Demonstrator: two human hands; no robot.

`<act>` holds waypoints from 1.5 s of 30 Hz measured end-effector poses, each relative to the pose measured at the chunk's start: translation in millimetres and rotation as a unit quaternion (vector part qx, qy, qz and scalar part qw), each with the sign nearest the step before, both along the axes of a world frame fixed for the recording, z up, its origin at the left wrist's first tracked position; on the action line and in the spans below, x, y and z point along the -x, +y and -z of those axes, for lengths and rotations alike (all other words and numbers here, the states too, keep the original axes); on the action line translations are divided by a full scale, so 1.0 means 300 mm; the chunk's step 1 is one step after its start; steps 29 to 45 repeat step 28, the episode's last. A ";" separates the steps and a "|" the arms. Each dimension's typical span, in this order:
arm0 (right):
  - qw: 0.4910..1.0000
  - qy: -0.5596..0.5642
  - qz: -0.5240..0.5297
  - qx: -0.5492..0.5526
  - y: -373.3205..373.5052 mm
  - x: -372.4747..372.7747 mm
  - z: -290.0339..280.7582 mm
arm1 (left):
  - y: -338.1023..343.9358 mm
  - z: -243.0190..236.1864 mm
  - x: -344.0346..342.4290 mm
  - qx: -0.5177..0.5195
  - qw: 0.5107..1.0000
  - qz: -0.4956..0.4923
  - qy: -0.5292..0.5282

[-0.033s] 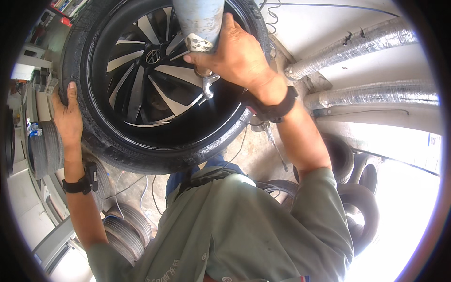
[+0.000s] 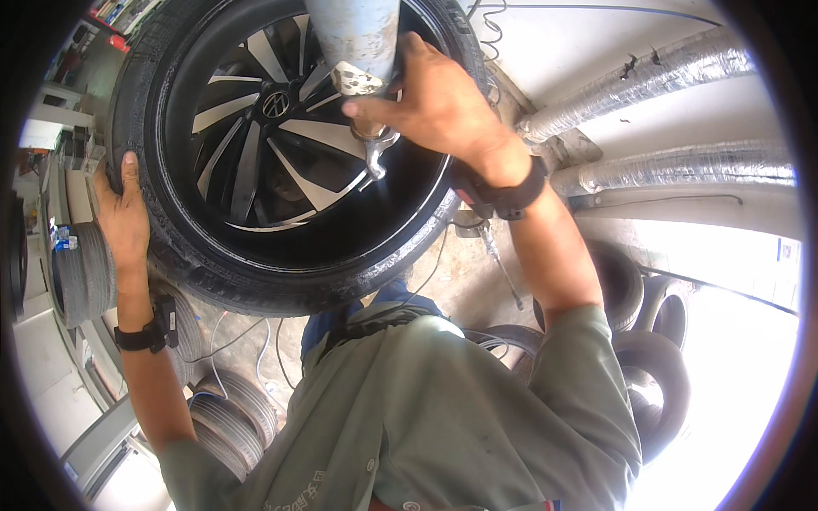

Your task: The person dismounts an old tire from a wheel using a tire changer machine and levers, applies liquid to a new tire, checks its position, and mounts the new tire onto the wheel hub.

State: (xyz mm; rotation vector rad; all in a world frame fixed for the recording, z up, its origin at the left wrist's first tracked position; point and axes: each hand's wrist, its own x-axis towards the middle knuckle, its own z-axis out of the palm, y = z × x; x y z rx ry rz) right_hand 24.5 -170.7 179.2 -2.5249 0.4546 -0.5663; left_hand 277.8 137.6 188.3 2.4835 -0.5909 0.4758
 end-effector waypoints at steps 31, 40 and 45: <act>0.493 -0.221 0.229 -0.810 0.217 0.447 1.135 | 0.041 0.001 -0.232 -0.013 0.997 0.062 0.050; 0.493 -0.221 0.229 -0.810 0.217 0.447 1.135 | 0.041 0.001 -0.232 -0.013 0.997 0.062 0.050; 0.493 -0.221 0.229 -0.810 0.217 0.447 1.135 | 0.041 0.001 -0.232 -0.013 0.997 0.062 0.050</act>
